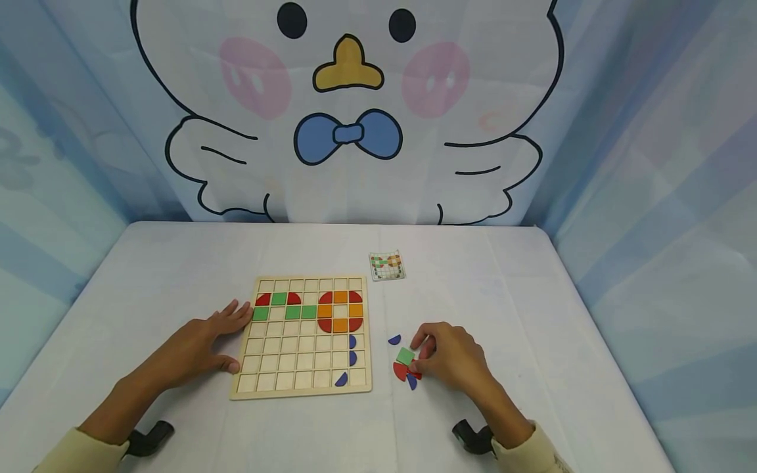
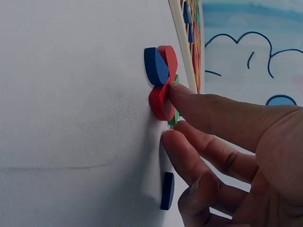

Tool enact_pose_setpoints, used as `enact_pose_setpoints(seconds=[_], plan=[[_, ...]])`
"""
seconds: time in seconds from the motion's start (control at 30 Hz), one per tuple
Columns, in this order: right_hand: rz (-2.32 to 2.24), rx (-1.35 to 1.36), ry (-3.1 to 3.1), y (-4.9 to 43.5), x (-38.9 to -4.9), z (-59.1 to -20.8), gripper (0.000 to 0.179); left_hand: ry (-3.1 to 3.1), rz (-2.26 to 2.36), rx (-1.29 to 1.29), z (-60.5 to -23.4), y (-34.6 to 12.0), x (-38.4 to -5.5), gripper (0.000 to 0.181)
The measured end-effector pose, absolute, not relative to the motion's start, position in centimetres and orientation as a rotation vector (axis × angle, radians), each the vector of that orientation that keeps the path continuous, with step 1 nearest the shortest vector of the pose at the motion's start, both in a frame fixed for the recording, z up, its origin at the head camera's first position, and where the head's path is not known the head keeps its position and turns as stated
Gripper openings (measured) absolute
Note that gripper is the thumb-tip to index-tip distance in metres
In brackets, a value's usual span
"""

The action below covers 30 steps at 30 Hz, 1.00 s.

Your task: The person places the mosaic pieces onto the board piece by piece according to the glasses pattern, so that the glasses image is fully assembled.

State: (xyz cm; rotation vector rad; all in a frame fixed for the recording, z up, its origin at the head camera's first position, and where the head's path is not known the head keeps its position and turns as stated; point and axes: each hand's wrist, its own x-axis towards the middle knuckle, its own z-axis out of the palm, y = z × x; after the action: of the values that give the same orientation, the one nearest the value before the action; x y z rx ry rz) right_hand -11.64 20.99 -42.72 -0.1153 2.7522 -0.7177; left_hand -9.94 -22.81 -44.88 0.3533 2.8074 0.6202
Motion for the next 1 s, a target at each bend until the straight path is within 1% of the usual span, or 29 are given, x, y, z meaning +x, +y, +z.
enact_pose_setpoints(seconds=[0.2,0.5,1.0], plan=[[-0.690,-0.146,2.755,20.80,-11.44,-42.80,0.023,2.817,0.636,0.366,-44.99,-22.83,-10.00,0.110],[-0.673,-0.156,2.728,20.81,-11.06,-42.76,0.027,2.815,0.643,0.370,-45.06,-22.95,-10.06,0.109],[-0.723,-0.206,2.699,20.82,-11.35,-42.94,0.028,2.816,0.639,0.376,-44.93,-22.92,-9.93,0.109]])
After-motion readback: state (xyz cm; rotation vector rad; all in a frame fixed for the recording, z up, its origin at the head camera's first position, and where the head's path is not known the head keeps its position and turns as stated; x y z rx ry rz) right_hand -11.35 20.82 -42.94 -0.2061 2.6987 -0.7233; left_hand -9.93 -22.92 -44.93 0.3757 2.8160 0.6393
